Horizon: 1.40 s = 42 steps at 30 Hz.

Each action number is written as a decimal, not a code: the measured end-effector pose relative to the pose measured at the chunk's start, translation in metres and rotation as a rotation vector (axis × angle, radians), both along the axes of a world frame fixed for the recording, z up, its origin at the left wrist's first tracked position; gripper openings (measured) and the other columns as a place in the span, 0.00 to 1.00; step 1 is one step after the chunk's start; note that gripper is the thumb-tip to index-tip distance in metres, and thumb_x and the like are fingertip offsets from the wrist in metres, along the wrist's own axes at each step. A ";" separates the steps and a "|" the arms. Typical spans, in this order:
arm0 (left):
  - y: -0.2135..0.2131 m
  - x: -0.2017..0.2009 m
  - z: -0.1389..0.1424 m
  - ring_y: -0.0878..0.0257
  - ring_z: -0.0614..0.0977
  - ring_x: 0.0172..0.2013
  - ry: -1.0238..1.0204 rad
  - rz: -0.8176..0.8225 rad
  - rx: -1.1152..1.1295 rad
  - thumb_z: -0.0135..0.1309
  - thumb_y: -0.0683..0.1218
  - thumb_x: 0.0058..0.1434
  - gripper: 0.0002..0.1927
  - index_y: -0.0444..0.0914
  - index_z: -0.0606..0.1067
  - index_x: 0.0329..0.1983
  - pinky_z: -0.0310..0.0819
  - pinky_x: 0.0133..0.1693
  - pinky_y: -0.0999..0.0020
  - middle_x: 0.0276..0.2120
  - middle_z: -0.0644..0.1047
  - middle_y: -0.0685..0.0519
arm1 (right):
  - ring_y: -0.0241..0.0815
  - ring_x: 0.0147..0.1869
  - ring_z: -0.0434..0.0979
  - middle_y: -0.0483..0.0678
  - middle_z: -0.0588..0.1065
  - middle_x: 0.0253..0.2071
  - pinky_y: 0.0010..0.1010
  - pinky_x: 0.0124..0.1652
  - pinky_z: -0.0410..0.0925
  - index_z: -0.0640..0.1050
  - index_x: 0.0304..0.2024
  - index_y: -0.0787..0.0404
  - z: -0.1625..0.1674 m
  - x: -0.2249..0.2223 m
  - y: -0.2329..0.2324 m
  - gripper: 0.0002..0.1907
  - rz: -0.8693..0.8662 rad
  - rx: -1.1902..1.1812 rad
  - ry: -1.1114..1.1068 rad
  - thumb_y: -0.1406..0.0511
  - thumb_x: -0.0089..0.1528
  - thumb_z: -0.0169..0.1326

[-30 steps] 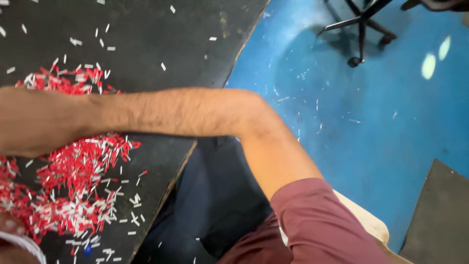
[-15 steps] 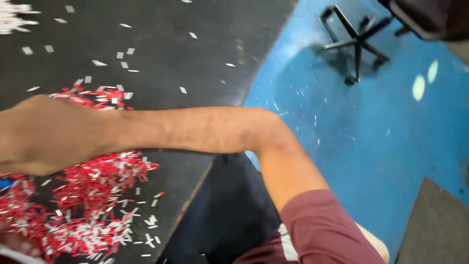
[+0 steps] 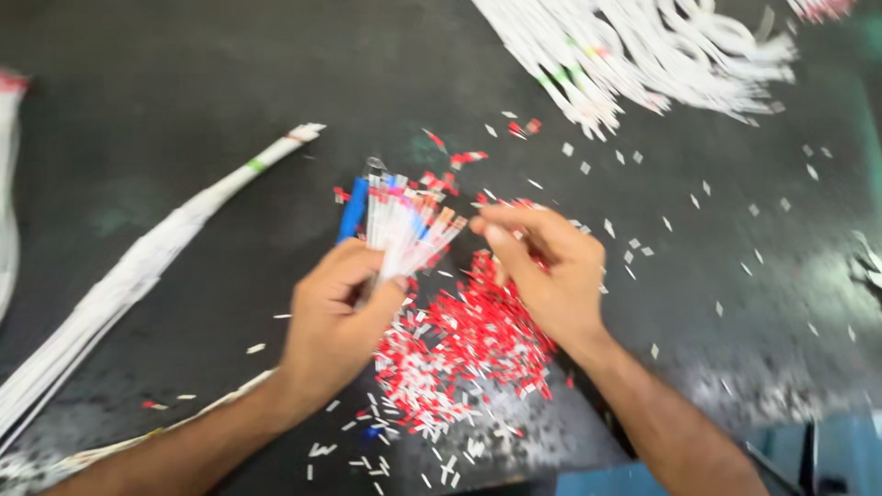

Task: The person picks small red and white wire offcuts one at a time from a pile on the workbench and aligns them into a straight bundle held in the other hand, occasionally using blue-handled pliers and setting completed bundles with other finished wire harnesses on the table.

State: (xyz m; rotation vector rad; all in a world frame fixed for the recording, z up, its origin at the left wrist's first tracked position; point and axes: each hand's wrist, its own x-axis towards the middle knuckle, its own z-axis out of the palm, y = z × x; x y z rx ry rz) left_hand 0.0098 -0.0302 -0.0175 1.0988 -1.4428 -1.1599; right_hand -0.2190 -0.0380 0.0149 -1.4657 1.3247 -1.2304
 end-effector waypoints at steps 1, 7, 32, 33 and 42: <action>0.000 -0.001 0.000 0.73 0.69 0.28 0.036 -0.007 0.032 0.57 0.36 0.58 0.06 0.33 0.79 0.39 0.62 0.29 0.74 0.31 0.71 0.57 | 0.27 0.29 0.74 0.51 0.82 0.44 0.20 0.30 0.69 0.79 0.52 0.69 -0.002 0.002 0.001 0.11 0.006 0.006 -0.029 0.72 0.68 0.55; 0.001 0.000 0.002 0.73 0.71 0.27 0.047 -0.063 0.100 0.56 0.35 0.55 0.11 0.35 0.81 0.41 0.64 0.28 0.75 0.32 0.72 0.57 | 0.29 0.29 0.74 0.54 0.83 0.45 0.22 0.30 0.71 0.78 0.51 0.69 -0.010 -0.008 0.006 0.11 0.016 0.131 -0.144 0.70 0.68 0.54; 0.000 -0.003 -0.005 0.74 0.72 0.26 0.120 -0.126 0.159 0.56 0.34 0.54 0.10 0.35 0.80 0.39 0.65 0.26 0.75 0.33 0.73 0.57 | 0.30 0.27 0.73 0.56 0.82 0.44 0.25 0.31 0.71 0.79 0.50 0.69 -0.011 -0.016 0.001 0.10 0.063 0.130 -0.232 0.70 0.67 0.53; 0.000 -0.003 -0.005 0.74 0.72 0.26 0.115 -0.119 0.158 0.57 0.34 0.54 0.10 0.35 0.80 0.39 0.64 0.26 0.75 0.33 0.72 0.57 | 0.30 0.27 0.73 0.56 0.82 0.44 0.25 0.31 0.71 0.79 0.50 0.69 -0.012 -0.016 0.001 0.10 0.059 0.129 -0.221 0.70 0.67 0.54; 0.001 -0.003 -0.006 0.73 0.71 0.28 0.116 -0.097 0.087 0.56 0.35 0.55 0.10 0.35 0.79 0.41 0.63 0.28 0.75 0.33 0.72 0.57 | 0.32 0.28 0.75 0.56 0.82 0.40 0.25 0.29 0.71 0.80 0.49 0.72 -0.015 -0.014 0.002 0.10 0.144 0.218 -0.193 0.71 0.67 0.56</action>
